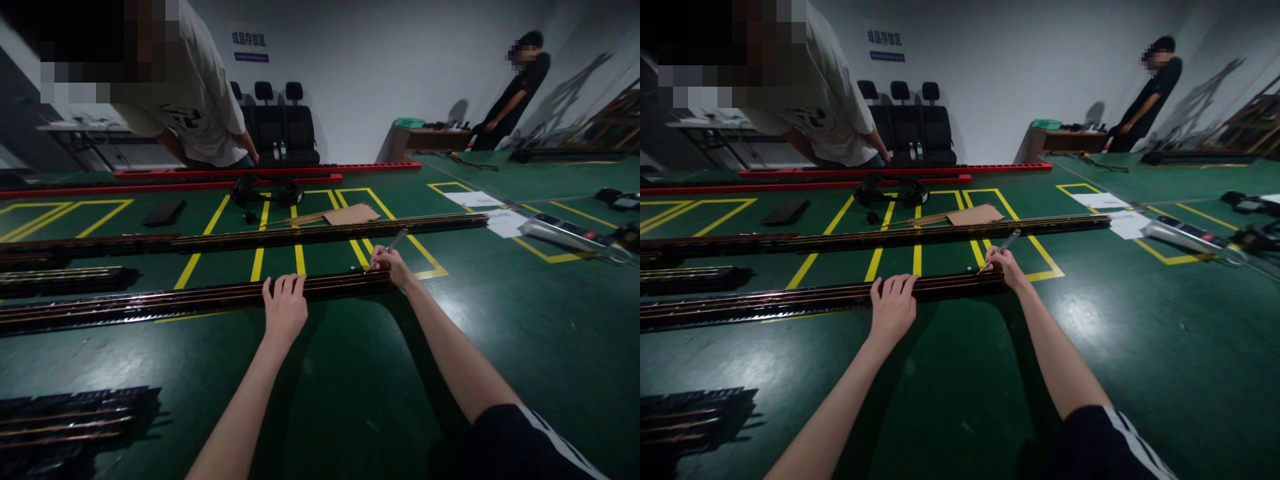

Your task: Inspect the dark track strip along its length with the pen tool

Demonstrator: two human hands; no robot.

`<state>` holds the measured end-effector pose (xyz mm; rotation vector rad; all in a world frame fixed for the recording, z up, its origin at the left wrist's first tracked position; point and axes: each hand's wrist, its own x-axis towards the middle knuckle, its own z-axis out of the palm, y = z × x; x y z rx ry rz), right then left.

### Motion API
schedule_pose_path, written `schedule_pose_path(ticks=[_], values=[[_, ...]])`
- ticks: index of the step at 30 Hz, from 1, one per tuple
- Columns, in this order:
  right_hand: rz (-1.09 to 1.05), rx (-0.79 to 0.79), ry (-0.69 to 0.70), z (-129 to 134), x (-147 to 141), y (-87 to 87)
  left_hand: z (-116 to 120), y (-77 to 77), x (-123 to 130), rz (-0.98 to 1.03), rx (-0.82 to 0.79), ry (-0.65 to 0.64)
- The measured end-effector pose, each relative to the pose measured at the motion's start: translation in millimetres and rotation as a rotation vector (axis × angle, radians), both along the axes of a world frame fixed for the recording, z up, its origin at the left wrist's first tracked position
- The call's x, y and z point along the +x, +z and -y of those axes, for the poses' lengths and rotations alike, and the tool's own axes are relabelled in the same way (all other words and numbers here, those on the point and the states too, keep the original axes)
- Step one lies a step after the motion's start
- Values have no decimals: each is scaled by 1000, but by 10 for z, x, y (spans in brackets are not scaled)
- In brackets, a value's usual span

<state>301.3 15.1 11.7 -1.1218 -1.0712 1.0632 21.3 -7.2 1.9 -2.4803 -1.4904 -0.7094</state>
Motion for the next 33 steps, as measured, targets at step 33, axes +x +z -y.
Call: schedule_pose_path(ticks=[33], values=[[-126,155,-132,-10,169,-137,9,17,-15,6,-28,-2]])
